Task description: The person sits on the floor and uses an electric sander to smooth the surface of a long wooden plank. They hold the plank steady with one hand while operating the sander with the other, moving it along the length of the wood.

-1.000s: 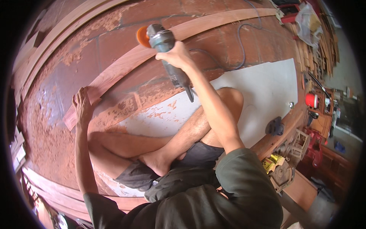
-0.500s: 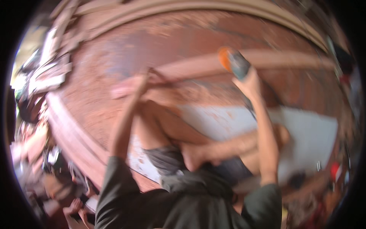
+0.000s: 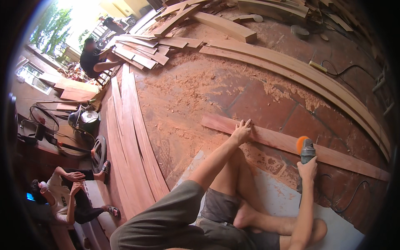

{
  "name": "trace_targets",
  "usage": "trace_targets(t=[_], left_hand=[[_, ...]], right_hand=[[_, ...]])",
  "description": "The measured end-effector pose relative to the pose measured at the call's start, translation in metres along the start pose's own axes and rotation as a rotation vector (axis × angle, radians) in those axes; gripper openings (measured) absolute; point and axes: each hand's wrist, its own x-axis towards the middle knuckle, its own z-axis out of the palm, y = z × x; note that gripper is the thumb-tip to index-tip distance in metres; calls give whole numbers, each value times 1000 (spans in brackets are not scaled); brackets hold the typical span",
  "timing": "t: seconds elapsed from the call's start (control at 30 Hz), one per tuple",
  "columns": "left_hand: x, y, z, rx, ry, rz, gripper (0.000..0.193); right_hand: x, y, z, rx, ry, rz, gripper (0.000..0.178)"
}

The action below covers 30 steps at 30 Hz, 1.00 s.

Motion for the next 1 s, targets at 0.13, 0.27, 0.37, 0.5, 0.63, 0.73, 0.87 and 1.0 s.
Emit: trace_targets(t=[0.13, 0.27, 0.37, 0.5, 0.63, 0.73, 0.87, 1.0], left_hand=[[6, 7, -11, 12, -38, 2, 71], [7, 18, -15, -34, -62, -60, 72], [5, 12, -6, -27, -31, -60, 71], [6, 11, 2, -45, 12, -46, 70], [2, 0, 7, -11, -22, -56, 64], [4, 3, 3, 25, -28, -42, 51], [14, -17, -5, 139, -58, 22, 47], [2, -24, -3, 175, -73, 213, 41]], right_hand=[[-3, -6, 6, -13, 47, -9, 98], [13, 24, -17, -42, 73, 55, 99], [34, 51, -32, -28, 129, 179, 96], [52, 57, -21, -9, 141, 195, 88], [13, 19, 17, 3, 140, 19, 81], [-6, 12, 13, 24, 78, -48, 71], [24, 58, -8, 43, 122, -66, 72], [64, 87, -41, -13, 177, 133, 78]])
